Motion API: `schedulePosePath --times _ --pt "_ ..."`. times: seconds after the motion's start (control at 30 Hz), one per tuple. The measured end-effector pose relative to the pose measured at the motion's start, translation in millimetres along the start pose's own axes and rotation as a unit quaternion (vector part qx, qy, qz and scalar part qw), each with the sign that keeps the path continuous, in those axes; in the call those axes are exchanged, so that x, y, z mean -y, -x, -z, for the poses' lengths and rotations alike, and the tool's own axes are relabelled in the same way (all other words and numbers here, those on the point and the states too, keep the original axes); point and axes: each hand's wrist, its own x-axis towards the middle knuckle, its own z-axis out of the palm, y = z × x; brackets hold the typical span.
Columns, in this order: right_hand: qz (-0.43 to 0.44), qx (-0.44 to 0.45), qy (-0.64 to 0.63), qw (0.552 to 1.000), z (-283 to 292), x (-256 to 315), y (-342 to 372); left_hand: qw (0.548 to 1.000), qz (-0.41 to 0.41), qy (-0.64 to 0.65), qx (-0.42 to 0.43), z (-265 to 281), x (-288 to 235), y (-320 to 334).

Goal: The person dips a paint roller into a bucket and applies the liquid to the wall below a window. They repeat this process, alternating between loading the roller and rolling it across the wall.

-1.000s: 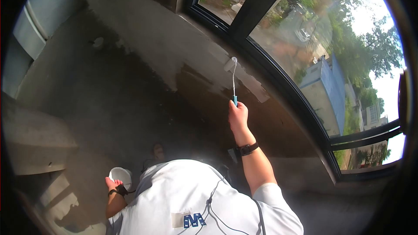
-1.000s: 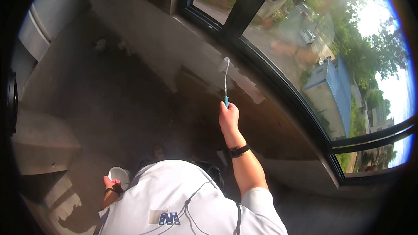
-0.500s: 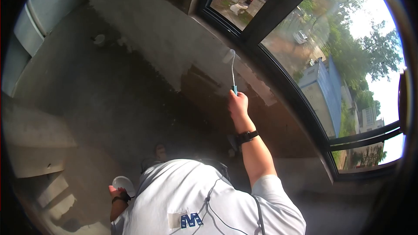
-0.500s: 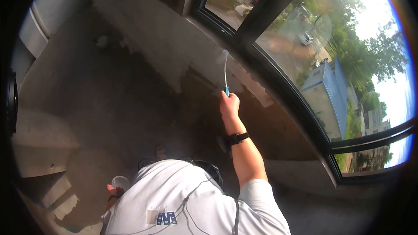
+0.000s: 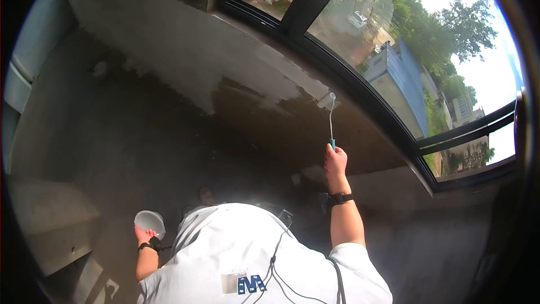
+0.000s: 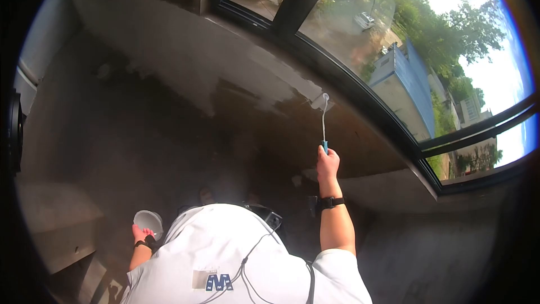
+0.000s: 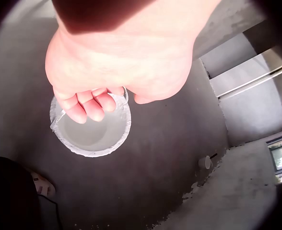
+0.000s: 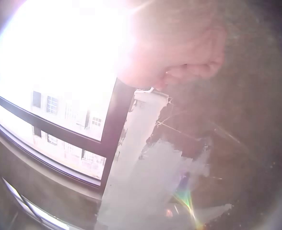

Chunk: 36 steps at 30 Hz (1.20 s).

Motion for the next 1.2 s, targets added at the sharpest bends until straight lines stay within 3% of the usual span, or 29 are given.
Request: schedulePosePath --times 0.2,0.43,0.5,0.57,0.67,0.73,0.83,0.9,0.97,1.0,1.03,1.1,1.2 --pt "-0.004 -0.033 0.002 0.999 47.4 -20.5 5.9 0.998 -0.027 -0.039 0.045 -35.1 -32.7 -16.7" --pt "-0.01 0.001 0.018 1.0 20.1 -27.8 2.5 0.999 -0.034 -0.036 0.017 -46.9 -31.6 5.7" --pt "0.027 0.01 0.026 0.999 -0.7 -27.3 -3.3 0.998 -0.02 -0.021 0.056 -38.7 -27.9 6.8" --pt "0.013 0.012 0.041 0.999 -23.1 -21.3 -5.3 0.999 -0.029 0.006 0.043 -29.3 -19.2 13.8" --pt "0.065 0.011 0.092 0.994 -64.4 -43.2 -32.9 0.999 -0.028 0.022 0.001 -4.8 -11.1 14.5" --pt "0.086 0.007 0.105 0.991 -98.9 -49.9 -42.6 0.999 0.016 0.024 0.023 17.9 -2.5 0.3" --pt "0.14 0.011 0.151 0.979 -152.3 -39.9 -46.9 0.998 0.001 0.066 0.01 46.6 17.9 -1.8" --pt "0.116 0.035 0.156 0.98 -187.8 -22.1 -43.6 0.996 -0.016 0.086 -0.021 69.9 36.0 -1.5" --pt "0.097 0.058 0.16 0.981 -224.9 2.2 -38.5 0.986 -0.073 0.123 0.09 101.4 61.2 -17.7" --pt "0.115 0.056 0.187 0.974 -241.8 12.0 -36.1 0.978 -0.008 0.183 0.099 113.9 64.8 -10.1" --pt "0.133 0.052 0.214 0.966 -257.1 21.1 -35.0 0.976 -0.009 0.193 0.097 122.5 71.9 -1.5" --pt "0.14 0.072 0.221 0.962 -285.1 36.9 -35.4 0.98 -0.032 0.197 -0.003 135.4 84.6 13.2" --pt "0.118 0.08 0.225 0.964 -319.2 46.6 -41.3 0.974 0.0 0.226 -0.033 168.8 107.7 6.2"
